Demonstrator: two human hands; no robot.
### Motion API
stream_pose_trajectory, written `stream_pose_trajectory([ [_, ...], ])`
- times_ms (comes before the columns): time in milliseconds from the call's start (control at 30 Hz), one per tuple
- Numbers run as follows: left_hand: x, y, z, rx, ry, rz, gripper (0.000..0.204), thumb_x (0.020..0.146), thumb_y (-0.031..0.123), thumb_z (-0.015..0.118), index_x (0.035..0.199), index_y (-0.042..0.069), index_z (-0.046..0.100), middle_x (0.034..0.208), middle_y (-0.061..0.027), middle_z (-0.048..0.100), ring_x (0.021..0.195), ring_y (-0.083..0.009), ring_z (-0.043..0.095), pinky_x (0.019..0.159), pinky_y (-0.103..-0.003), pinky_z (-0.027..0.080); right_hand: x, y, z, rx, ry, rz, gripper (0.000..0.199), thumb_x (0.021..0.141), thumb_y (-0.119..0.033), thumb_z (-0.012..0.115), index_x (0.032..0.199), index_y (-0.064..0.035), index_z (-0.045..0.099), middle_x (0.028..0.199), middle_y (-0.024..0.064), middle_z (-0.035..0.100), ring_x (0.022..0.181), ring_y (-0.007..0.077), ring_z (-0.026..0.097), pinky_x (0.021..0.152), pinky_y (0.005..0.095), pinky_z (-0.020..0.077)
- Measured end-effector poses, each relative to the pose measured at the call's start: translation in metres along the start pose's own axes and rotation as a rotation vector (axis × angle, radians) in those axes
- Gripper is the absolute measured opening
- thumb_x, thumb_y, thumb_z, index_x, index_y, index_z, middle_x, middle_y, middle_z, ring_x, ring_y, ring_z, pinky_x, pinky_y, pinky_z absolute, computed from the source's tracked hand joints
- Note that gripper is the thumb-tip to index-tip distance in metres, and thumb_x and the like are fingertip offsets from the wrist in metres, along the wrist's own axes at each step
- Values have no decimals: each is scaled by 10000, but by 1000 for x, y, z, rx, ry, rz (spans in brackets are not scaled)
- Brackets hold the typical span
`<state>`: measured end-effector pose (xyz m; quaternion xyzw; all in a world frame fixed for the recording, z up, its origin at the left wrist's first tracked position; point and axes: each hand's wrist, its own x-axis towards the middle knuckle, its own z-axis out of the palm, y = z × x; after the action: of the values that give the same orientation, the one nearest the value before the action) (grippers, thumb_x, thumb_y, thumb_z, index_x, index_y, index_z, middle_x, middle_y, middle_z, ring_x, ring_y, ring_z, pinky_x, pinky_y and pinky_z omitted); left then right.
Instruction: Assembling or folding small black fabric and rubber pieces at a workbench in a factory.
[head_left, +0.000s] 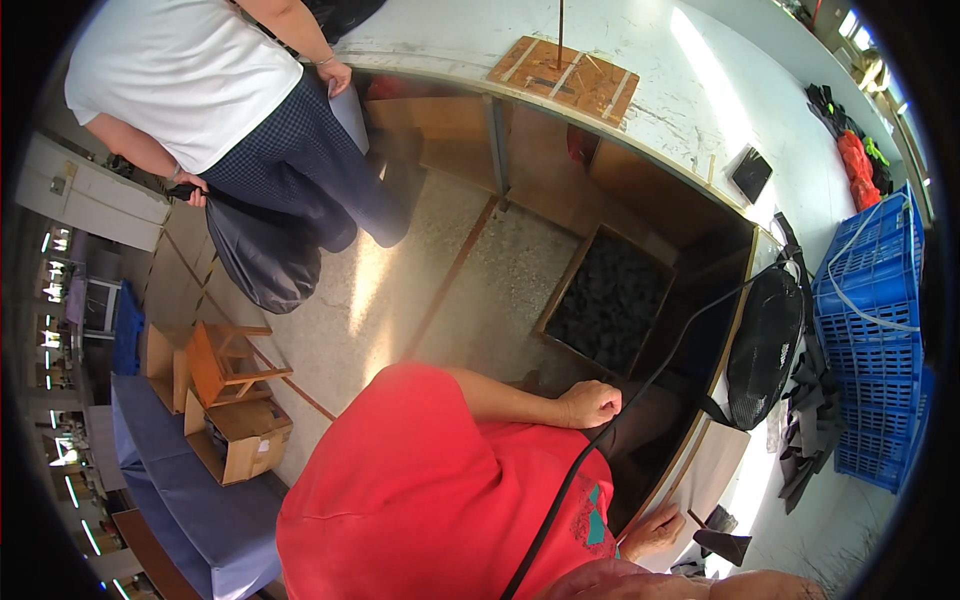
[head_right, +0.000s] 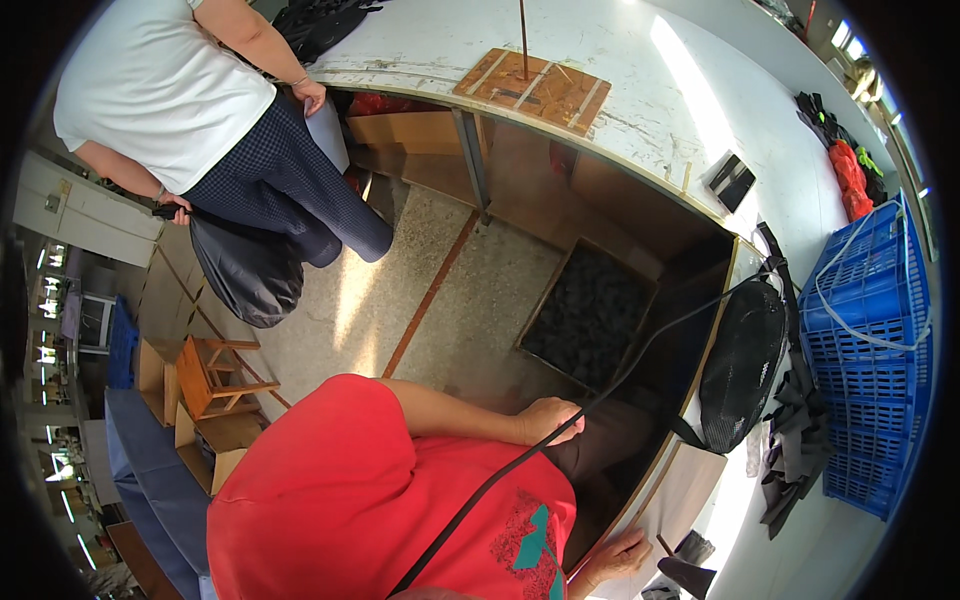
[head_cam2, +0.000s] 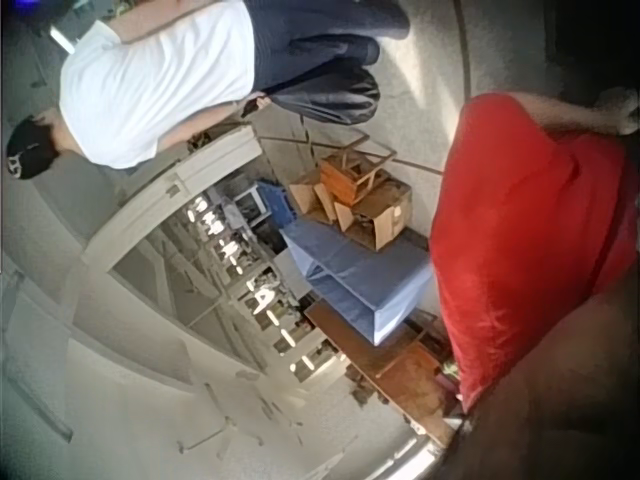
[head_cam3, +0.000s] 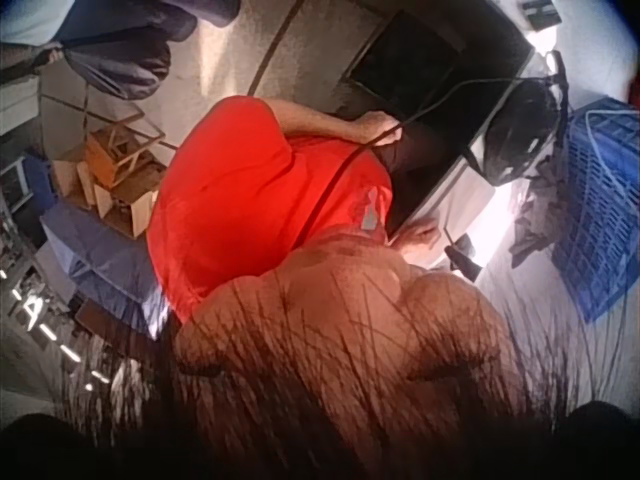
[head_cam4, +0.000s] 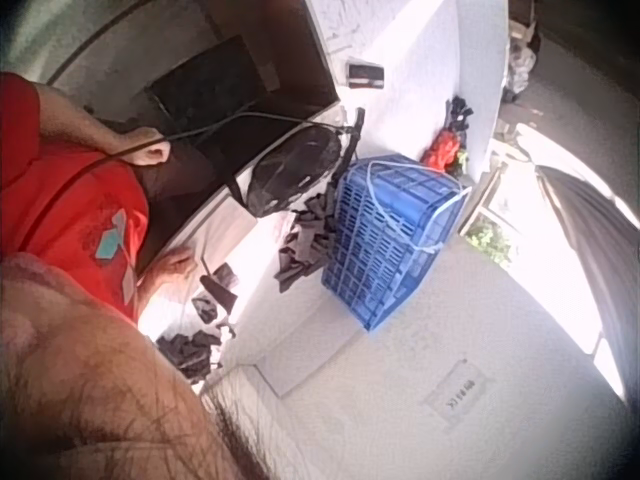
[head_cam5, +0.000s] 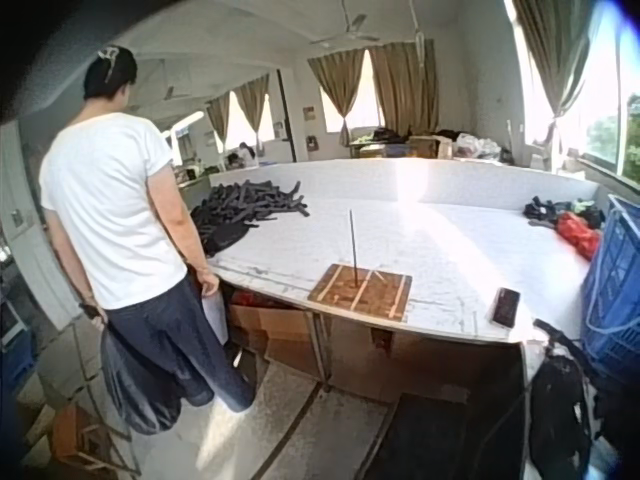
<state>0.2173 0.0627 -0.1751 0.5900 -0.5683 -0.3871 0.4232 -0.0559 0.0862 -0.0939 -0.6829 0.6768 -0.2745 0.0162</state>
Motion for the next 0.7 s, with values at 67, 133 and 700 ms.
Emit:
stream_pose_trajectory([
  [67, 0, 1, -1, -4, -9, -1, 52, 738, 111, 559, 730, 60, 553, 712, -105, 603, 697, -315, 592, 631, -406, 469, 0, 0, -1, -9, -11, 17, 290, 914, -206, 471, 731, 14, 518, 630, 171, 480, 558, 323, 467, 513, 406, 363],
  [133, 1, 2, 0, -9, -19, -2, 56, 740, 115, 558, 730, 60, 552, 712, -106, 602, 697, -316, 591, 630, -408, 468, -1, -2, -3, -19, -20, 35, 290, 916, -206, 465, 734, 14, 521, 631, 170, 482, 559, 322, 469, 511, 403, 362],
  [700, 2, 127, 32, -1076, -1225, -260, 246, 810, 258, 550, 866, 29, 619, 798, -72, 623, 740, -133, 592, 655, -258, 462, 50, -194, -37, 1447, -1045, -262, 572, 837, -516, 497, 745, 37, 608, 669, 122, 609, 602, 205, 580, 591, 309, 461],
])
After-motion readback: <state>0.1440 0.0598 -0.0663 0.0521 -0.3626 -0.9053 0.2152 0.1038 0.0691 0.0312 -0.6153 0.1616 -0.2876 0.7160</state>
